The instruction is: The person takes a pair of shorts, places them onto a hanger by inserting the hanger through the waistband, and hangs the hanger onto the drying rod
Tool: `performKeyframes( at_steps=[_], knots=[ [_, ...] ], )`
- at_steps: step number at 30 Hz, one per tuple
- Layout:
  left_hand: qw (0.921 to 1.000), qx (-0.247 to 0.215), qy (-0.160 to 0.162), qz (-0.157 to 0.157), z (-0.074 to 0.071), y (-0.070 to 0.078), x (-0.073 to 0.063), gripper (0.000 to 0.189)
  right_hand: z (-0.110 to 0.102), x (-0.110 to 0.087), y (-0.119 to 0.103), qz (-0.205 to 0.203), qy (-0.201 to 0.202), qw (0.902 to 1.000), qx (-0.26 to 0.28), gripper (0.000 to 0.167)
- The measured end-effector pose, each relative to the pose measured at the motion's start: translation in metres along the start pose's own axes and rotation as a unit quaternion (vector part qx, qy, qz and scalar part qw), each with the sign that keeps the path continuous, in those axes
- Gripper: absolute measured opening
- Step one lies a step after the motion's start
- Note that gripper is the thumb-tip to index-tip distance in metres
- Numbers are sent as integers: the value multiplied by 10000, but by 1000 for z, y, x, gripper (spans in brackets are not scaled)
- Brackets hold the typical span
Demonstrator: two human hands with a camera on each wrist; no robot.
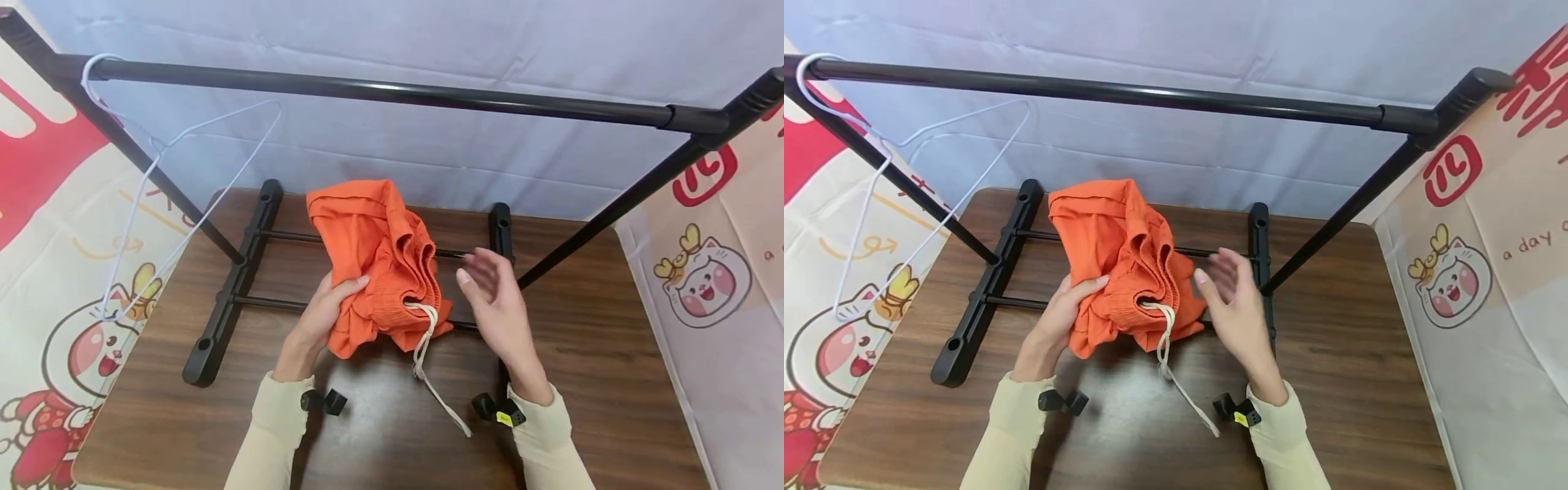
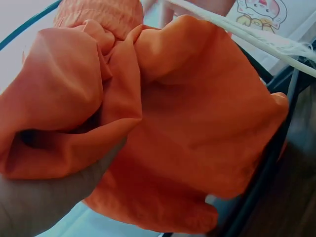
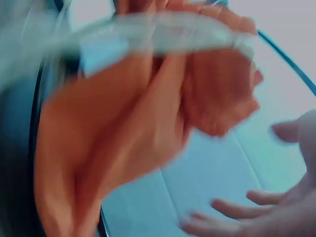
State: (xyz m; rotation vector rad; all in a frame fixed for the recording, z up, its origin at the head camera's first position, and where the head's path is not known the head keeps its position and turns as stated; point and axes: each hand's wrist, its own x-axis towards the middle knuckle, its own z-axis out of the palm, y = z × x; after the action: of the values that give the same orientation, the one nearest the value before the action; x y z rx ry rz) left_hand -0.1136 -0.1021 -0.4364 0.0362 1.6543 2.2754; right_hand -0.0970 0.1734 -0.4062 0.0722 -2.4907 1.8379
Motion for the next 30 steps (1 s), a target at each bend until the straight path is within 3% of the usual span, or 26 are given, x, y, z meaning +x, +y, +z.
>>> performKeyframes(
  at_steps=[3, 5, 8, 10, 13, 17, 20, 23, 30],
  knots=[
    [9998, 197, -46, -80, 1, 4, -2, 40, 11, 1, -7, 332, -968, 9930, 585, 62],
    [9987, 423, -245, -124, 3, 6, -5, 40, 19, 3, -10, 564, -1228, 9901, 379, 75],
    [9958, 749, -508, -157, 4, 9, -9, 41, 28, 6, -14, 620, -987, 9928, -268, 84],
    [9961, 672, -516, -238, 4, 12, -11, 40, 27, 9, -17, 625, -632, 9945, -561, 77],
    [9975, 449, -424, -357, -1, 18, -13, 40, 15, 13, -18, 530, -330, 9967, -526, 59],
    [9975, 384, -427, -424, -10, 24, -13, 46, -4, 20, -13, 588, -415, 9965, 414, 52],
    [9967, 483, -448, -468, -14, 26, -9, 49, -8, 26, -7, 800, -547, 9876, 1233, 52],
    [9970, 521, -336, -470, -16, 24, -4, 47, -4, 30, -5, 910, -639, 9789, 1717, 55],
    [9983, 470, -276, -198, -17, 20, 4, 46, -5, 30, -21, 364, -509, 9574, 2818, 60]
  ],
)
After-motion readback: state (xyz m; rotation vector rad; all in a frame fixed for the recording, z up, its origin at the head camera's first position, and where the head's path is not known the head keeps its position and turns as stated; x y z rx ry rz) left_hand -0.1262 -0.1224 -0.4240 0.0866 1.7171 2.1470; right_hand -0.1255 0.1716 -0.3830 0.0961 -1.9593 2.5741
